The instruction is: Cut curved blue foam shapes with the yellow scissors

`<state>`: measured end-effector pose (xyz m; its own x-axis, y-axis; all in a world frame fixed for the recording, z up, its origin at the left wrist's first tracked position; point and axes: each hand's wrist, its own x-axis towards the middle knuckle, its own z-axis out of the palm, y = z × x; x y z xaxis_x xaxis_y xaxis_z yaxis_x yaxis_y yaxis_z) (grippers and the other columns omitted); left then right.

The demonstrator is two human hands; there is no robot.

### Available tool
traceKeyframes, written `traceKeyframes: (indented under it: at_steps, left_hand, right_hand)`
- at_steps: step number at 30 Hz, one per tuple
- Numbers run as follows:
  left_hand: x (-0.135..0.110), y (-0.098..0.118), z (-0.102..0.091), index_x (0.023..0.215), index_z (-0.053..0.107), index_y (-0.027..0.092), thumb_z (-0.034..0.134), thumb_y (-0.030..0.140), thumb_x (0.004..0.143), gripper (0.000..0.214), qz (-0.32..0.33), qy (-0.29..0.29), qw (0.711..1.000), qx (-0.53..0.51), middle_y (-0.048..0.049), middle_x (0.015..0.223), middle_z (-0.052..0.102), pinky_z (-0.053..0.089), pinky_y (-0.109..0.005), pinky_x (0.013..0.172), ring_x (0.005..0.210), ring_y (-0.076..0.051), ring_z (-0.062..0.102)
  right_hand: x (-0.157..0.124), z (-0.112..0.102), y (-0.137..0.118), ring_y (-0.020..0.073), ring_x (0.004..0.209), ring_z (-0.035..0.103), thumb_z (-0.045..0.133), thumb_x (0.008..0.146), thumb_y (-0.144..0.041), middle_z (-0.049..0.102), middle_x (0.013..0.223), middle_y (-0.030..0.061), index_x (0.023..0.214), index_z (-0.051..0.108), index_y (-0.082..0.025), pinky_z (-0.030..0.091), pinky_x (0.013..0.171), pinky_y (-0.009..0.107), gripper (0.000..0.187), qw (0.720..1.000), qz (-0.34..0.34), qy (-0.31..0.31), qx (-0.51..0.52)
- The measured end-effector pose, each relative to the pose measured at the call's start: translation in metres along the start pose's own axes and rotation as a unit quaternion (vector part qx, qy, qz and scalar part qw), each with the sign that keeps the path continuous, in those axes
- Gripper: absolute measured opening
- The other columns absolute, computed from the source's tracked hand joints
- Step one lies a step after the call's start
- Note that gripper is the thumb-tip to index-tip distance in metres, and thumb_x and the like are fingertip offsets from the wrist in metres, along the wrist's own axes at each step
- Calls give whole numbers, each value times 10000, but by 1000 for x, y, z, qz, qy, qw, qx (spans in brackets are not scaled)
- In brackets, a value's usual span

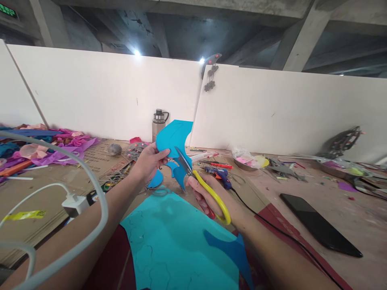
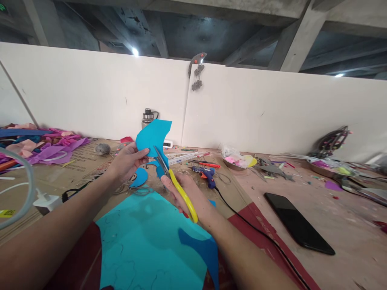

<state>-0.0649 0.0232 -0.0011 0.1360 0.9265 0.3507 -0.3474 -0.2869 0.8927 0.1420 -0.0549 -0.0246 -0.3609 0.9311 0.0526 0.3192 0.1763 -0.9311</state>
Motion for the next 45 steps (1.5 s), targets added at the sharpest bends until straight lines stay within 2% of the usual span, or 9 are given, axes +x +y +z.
traceKeyframes:
  at_steps: [6,11,16,23,27,30,35,41,45]
  left_hand:
    - [1,3,-2,847,666,153,884,335,631,357,-11,-17,1000,9,-20,748,665,491,-251,577,642,-122,610]
    - [0,4,-3,874,656,159,884,341,624,384,-10,-9,999,35,-33,788,697,505,-251,583,654,-129,629]
    - [1,3,-4,861,645,157,878,388,628,402,-4,-18,999,48,-34,758,687,510,-261,591,641,-133,630]
    - [2,0,-5,881,631,163,870,408,630,424,4,-14,999,49,-32,762,686,528,-276,618,662,-141,637]
    - [2,-3,-6,920,625,168,829,412,672,403,42,42,995,80,-30,806,682,541,-300,646,690,-150,635]
    - [0,-3,-5,983,613,178,774,381,736,358,92,97,979,154,-39,876,695,551,-323,678,744,-172,656]
    - [-2,3,-3,985,611,191,700,326,805,241,149,86,954,247,-12,802,676,526,-305,630,676,-158,628]
    - [6,8,-9,896,600,182,794,293,698,299,97,62,984,135,0,713,647,467,-263,554,593,-121,564]
    - [5,9,-6,841,605,170,863,329,616,377,38,36,996,77,-22,715,670,453,-252,531,608,-134,606]
  right_hand:
    - [-2,-4,-3,101,348,424,456,902,-715,401,513,-64,774,460,-227,339,303,215,505,1000,2,-16,-12]
    - [-2,-2,-2,104,349,423,476,871,-735,448,579,-52,891,525,-235,331,284,227,503,1000,11,-14,-6]
    - [-1,0,-3,106,341,413,441,880,-746,413,536,-54,813,473,-234,356,310,239,517,1000,6,-8,-22]
    - [-2,2,-7,103,361,405,391,898,-753,430,543,-59,868,476,-239,370,324,233,522,1000,0,-8,-22]
    - [0,3,-2,105,368,414,434,904,-725,402,512,-69,808,436,-241,377,336,225,494,999,-1,5,-39]
    - [1,4,3,105,377,421,463,902,-711,390,508,-73,786,406,-242,375,337,214,487,1000,3,9,-29]
    - [3,3,6,106,369,418,429,910,-718,388,509,-73,791,420,-241,382,320,215,492,999,4,19,-35]
    - [0,2,5,100,379,421,440,904,-720,422,558,-62,875,510,-232,388,327,224,494,999,-5,19,-33]
    - [-1,3,8,101,373,419,426,889,-753,434,578,-54,948,533,-235,340,308,219,532,1000,5,14,-16]
